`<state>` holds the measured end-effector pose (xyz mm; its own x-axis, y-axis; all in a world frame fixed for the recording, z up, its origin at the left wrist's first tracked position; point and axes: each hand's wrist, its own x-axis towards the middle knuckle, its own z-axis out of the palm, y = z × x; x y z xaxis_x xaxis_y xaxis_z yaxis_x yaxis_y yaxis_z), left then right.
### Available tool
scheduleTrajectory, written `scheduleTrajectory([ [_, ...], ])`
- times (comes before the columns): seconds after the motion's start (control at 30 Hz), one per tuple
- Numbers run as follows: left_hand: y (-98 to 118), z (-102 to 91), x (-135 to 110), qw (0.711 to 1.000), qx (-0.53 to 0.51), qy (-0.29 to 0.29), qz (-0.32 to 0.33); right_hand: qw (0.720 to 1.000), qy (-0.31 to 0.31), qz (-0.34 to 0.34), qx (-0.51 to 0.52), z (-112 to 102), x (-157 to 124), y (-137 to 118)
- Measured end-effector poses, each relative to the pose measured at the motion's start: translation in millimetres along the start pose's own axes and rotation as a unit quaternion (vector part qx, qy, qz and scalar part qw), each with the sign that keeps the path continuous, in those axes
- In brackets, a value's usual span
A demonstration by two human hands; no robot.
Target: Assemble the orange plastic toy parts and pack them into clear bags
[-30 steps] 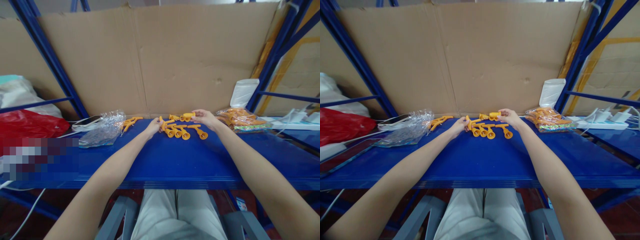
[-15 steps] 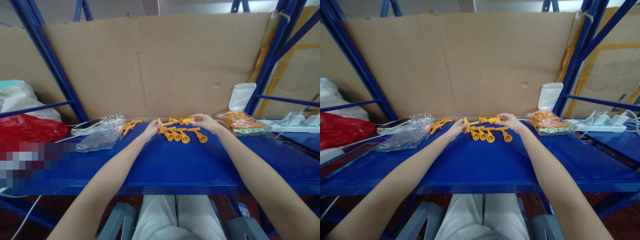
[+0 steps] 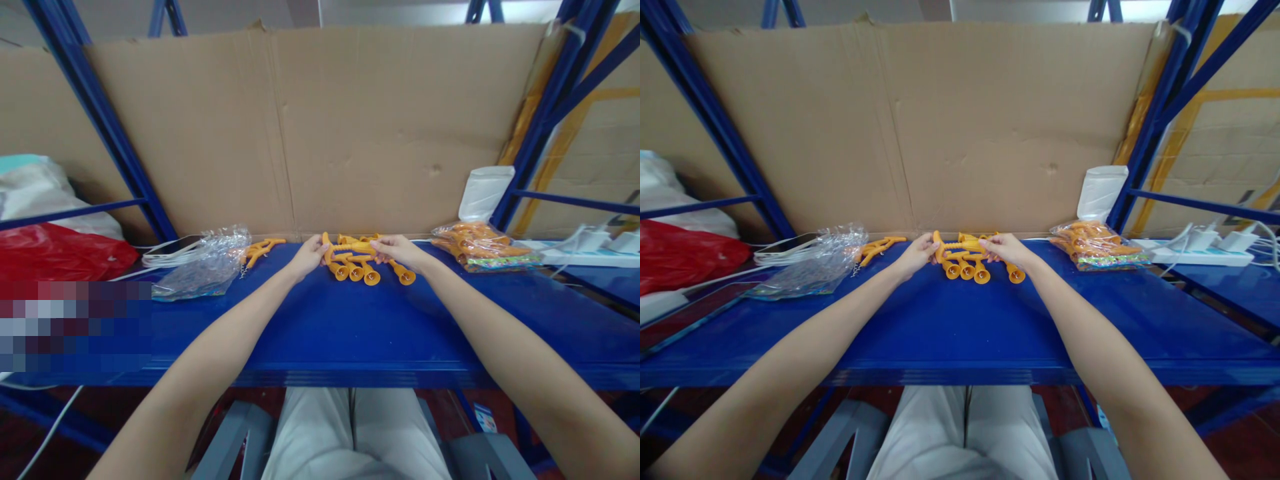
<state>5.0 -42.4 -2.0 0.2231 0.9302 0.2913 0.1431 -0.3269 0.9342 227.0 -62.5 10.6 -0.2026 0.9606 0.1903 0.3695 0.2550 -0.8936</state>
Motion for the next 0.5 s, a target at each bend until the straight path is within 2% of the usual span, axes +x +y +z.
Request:
scheduleTrajectory([
  [0.3,3.9,1.3,-0.9,0.999,0.023,-0.023,0.021,0.996,-0.016,0.078,0.05,1.3,1.5,-1.3],
  [0.5,5.1,6.1,-3.3,1.0,0.02,-0.011,0.011,0.99,0.015,0.133,-0.033,6.7,-1.0,-8.3],
])
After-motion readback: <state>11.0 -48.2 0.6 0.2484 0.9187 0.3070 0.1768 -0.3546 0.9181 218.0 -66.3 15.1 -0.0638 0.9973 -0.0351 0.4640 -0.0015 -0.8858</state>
